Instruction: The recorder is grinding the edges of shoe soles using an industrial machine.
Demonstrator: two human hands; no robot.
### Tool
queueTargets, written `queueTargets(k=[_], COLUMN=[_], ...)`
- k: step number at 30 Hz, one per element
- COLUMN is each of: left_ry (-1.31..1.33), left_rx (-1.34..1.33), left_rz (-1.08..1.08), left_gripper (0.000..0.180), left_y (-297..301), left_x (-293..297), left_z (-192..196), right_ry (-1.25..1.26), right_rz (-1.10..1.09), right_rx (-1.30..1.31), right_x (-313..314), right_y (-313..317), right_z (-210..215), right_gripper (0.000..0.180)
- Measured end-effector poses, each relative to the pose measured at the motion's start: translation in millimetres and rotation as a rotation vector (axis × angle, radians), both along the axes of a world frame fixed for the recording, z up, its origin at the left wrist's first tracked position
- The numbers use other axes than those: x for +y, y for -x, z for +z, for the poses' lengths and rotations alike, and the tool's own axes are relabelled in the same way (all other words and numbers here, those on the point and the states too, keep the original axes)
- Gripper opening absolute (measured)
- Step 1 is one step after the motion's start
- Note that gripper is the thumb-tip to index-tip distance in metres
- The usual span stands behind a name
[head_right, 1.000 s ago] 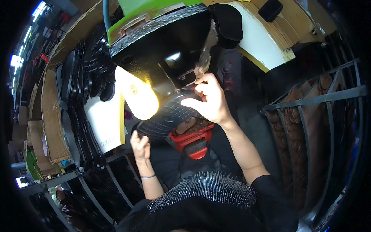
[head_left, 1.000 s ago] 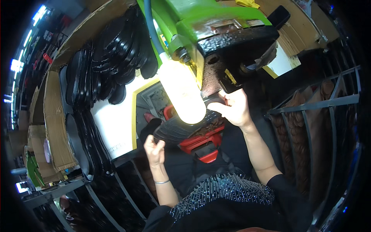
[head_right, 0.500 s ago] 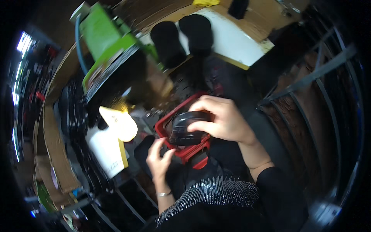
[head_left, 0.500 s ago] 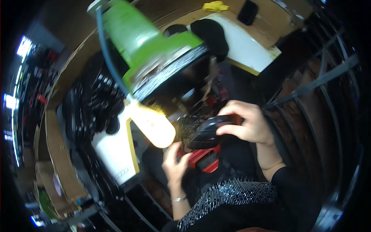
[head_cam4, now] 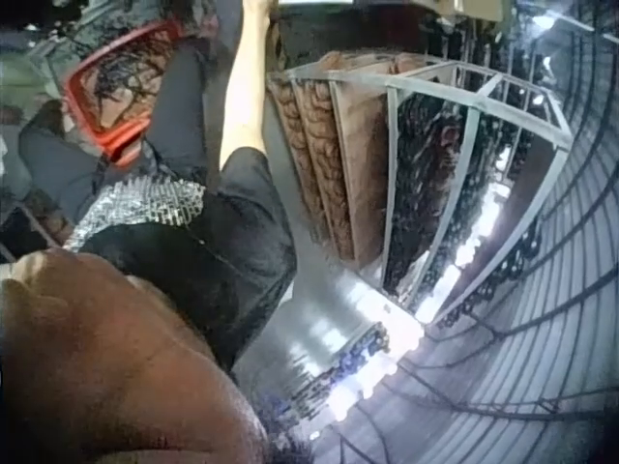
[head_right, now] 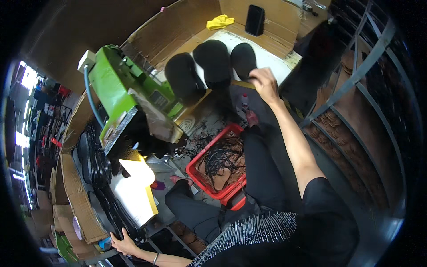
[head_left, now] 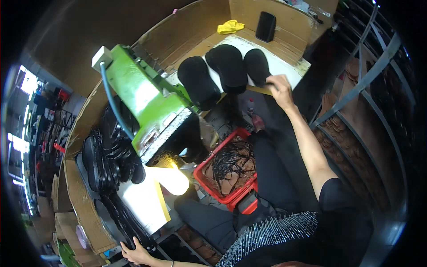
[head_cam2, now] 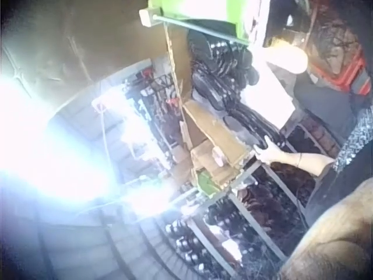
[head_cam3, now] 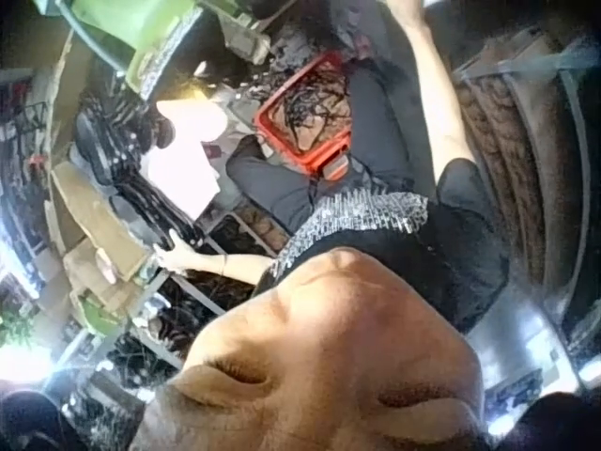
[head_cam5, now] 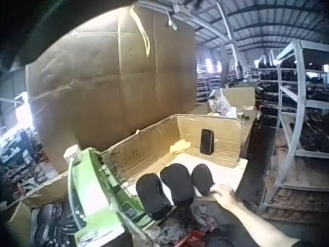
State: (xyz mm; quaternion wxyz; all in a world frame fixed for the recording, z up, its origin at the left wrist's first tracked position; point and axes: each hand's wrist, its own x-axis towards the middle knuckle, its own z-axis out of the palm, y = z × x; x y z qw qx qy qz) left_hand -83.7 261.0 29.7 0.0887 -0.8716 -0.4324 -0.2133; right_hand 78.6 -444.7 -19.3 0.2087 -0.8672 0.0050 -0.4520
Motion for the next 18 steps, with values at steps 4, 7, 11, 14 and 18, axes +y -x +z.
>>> queueTargets(k=[4,7,11,14,18], left_ry=[0.011,-0.058,-0.132,0.126,0.308], left_rx=[-0.086,-0.254,-0.261,-0.560,-1.166], left_rz=[-0.115,-0.274,-0.249,-0.469,-0.958], left_gripper=[0.047,0.027,0.024,0.027,0.026], left_y=[14,12,-15,-5,5], left_x=[1,-11,-24,-16,-83], left_z=[23,30,23,20,67], right_ry=[0.067,0.009,0.035,0.006,-0.390], right_rz=[-0.003,0.013,0.067,0.216,0.507], right_rx=[0.136,0.206,0.269,0.376,0.648], right_x=[31,72,87,120,174], right_y=[-9,6,52,78,112], right_z=[-28,-29,-51,-63,-66], right_gripper=[0.023,0.029,0.021,0.012,0.016])
